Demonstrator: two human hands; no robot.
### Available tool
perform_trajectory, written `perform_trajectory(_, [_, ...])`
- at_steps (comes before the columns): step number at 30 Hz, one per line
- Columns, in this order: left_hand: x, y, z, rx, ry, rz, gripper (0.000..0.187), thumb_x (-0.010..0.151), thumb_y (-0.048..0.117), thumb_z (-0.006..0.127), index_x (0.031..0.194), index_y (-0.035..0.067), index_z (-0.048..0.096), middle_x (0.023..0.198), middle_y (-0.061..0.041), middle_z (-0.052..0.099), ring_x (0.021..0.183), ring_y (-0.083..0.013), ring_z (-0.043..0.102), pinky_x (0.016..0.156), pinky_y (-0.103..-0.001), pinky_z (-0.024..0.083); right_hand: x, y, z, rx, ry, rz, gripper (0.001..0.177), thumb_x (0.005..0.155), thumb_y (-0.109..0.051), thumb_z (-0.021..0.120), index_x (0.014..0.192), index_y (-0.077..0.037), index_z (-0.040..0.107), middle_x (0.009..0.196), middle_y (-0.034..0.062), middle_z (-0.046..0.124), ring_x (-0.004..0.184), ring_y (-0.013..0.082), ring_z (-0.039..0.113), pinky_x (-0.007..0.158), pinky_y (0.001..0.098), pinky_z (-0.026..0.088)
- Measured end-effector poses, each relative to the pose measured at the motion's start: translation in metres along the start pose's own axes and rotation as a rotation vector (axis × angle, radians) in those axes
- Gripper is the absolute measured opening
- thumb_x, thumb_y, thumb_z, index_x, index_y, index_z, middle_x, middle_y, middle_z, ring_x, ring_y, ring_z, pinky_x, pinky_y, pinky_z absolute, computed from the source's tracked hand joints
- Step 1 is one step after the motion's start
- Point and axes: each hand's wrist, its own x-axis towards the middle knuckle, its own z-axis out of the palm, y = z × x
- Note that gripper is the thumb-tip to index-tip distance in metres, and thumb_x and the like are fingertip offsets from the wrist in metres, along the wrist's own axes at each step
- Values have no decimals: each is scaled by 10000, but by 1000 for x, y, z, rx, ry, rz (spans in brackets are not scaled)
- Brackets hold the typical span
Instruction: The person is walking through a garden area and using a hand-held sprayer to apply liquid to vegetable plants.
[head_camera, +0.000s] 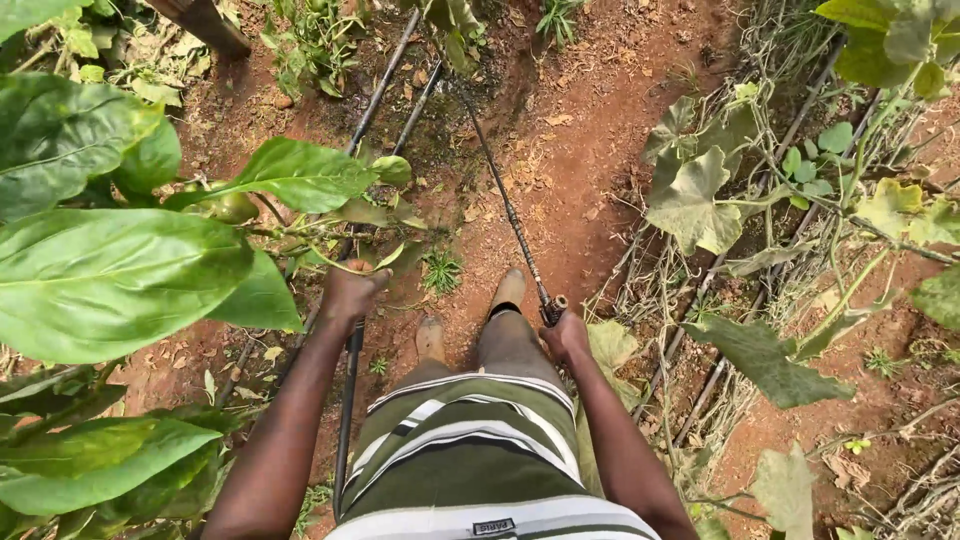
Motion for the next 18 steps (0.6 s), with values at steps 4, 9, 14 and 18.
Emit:
perform_trajectory(4, [-7,85,43,-95,37,19,295,945,306,965,879,107,758,730,-79,705,574,-209,663,540,-329,494,49,16,-27,7,-13,-44,591,952,-301,914,1368,97,781,1348,331,822,1375,513,752,1139,629,634])
perform_trajectory(9, [69,61,87,116,45,98,559,896,606,996,673,174,719,568,-55,625,539,-199,576,560,-348,448,84,24,-64,-39,-75,-43,595,951,-362,904,1359,55,790,1387,296,825,1417,479,736,1161,630,620])
perform_trajectory(14, [68,101,118,27,65,43,509,940,530,962,672,185,701,530,-19,590,484,-174,542,523,-304,390,142,59,-62,-65,-117,-75,587,925,-409,904,1284,43,799,1317,301,838,1367,481,760,1110,617,642])
perform_trajectory(18, [50,153,131,-35,38,32,444,1088,336,869,723,139,709,546,-63,614,468,-199,554,546,-285,447,186,80,-62,-62,-138,-128,562,913,-365,899,1275,59,826,1314,337,826,1369,523,740,1088,661,628])
